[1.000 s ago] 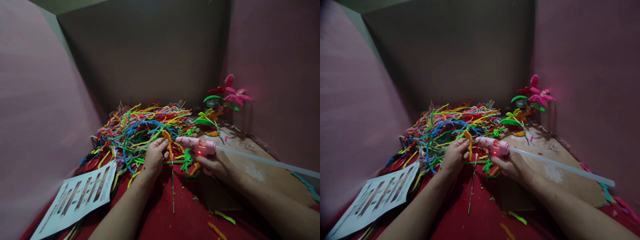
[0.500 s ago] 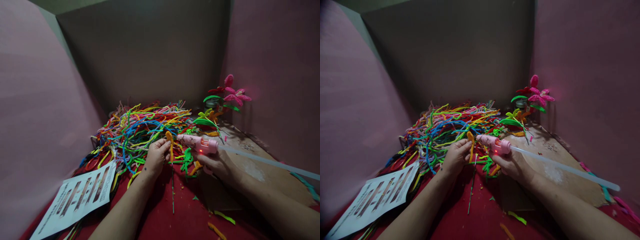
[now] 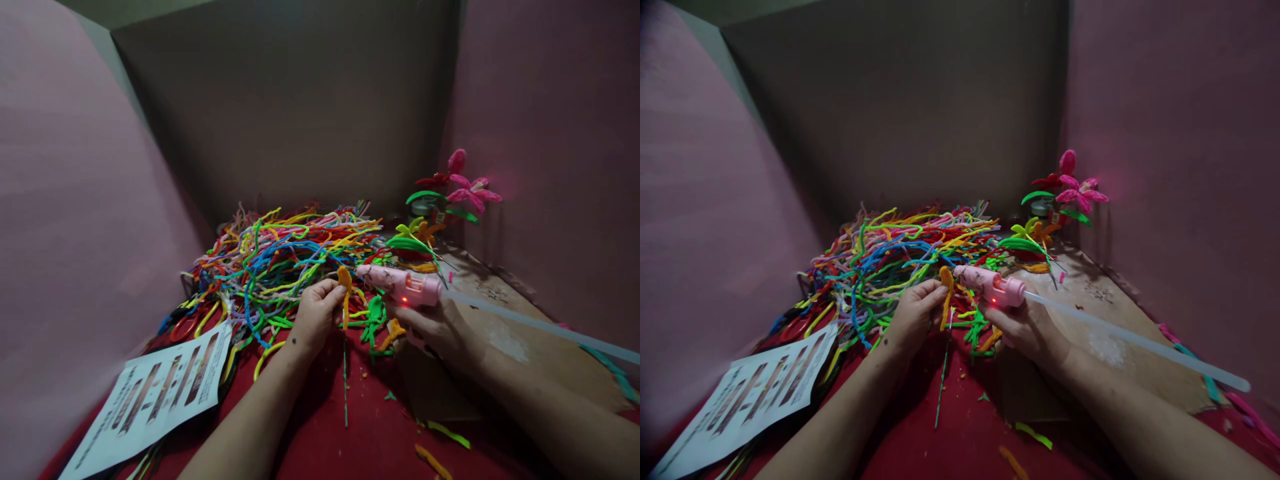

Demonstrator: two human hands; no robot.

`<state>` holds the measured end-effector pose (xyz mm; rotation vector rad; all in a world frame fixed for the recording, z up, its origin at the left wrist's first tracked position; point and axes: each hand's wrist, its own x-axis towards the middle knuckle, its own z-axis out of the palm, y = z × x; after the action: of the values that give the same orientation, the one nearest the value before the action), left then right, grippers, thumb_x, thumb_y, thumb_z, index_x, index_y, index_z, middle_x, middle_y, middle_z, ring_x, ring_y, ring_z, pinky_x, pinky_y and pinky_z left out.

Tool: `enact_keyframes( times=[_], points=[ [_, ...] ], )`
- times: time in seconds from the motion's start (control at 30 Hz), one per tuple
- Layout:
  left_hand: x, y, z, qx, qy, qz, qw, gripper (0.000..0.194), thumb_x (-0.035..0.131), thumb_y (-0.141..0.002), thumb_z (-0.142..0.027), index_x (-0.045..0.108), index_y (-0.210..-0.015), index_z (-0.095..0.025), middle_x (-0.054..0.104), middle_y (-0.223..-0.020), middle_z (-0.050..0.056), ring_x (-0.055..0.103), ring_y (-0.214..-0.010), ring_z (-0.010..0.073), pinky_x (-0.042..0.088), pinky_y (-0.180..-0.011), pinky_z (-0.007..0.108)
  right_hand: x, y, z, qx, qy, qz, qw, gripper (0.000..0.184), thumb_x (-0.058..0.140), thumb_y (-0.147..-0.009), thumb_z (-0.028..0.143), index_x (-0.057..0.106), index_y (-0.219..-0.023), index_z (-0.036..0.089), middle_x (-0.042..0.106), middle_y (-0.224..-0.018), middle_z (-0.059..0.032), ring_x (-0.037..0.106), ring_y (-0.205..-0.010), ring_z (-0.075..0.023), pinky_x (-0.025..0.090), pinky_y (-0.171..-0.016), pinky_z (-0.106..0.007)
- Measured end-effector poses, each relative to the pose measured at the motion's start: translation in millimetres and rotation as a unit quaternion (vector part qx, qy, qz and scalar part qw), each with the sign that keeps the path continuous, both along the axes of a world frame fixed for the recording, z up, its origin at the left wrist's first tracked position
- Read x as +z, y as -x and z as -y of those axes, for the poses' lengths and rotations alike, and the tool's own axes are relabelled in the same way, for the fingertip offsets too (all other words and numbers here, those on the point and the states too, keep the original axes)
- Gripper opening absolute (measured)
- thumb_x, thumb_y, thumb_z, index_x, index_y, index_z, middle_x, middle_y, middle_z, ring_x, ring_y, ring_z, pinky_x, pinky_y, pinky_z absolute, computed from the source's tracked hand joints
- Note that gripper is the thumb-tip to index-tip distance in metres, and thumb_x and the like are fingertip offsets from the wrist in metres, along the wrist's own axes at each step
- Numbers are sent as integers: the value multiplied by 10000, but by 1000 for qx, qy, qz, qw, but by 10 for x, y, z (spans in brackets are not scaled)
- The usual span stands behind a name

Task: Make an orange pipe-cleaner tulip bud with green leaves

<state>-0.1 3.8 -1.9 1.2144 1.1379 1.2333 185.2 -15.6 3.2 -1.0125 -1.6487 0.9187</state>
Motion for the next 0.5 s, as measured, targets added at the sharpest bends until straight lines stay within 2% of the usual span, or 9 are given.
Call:
enact_keyframes(
  times=[0.17,0.33,0.5],
  points=[
    [10,-9,8,0,3,8,1000,217,611,-695,-329,507,-613,-158,416,-394,-72,314,-304,32,190,-329,159,-2,-1,-27,20,-7,3,1000,166,547,-756,367,626,-811,233,597,-706,-17,525,-602,-187,488,-546,-310],
    [22,-18,16,3,-1,7,1000,209,620,-685,-325,517,-612,-159,416,-390,-75,319,-299,34,195,-337,165,80,25,-7,46,-10,-5,999,328,528,-765,317,607,-1073,240,646,-881,-34,569,-680,-212,509,-629,-339],
    [8,-12,8,4,5,13,1000,212,623,-681,-327,517,-611,-157,412,-388,-74,318,-302,33,191,-339,163,91,28,-1,40,-35,7,999,320,516,-782,323,616,-1059,198,650,-836,-42,551,-614,-184,505,-604,-317]
  ],
)
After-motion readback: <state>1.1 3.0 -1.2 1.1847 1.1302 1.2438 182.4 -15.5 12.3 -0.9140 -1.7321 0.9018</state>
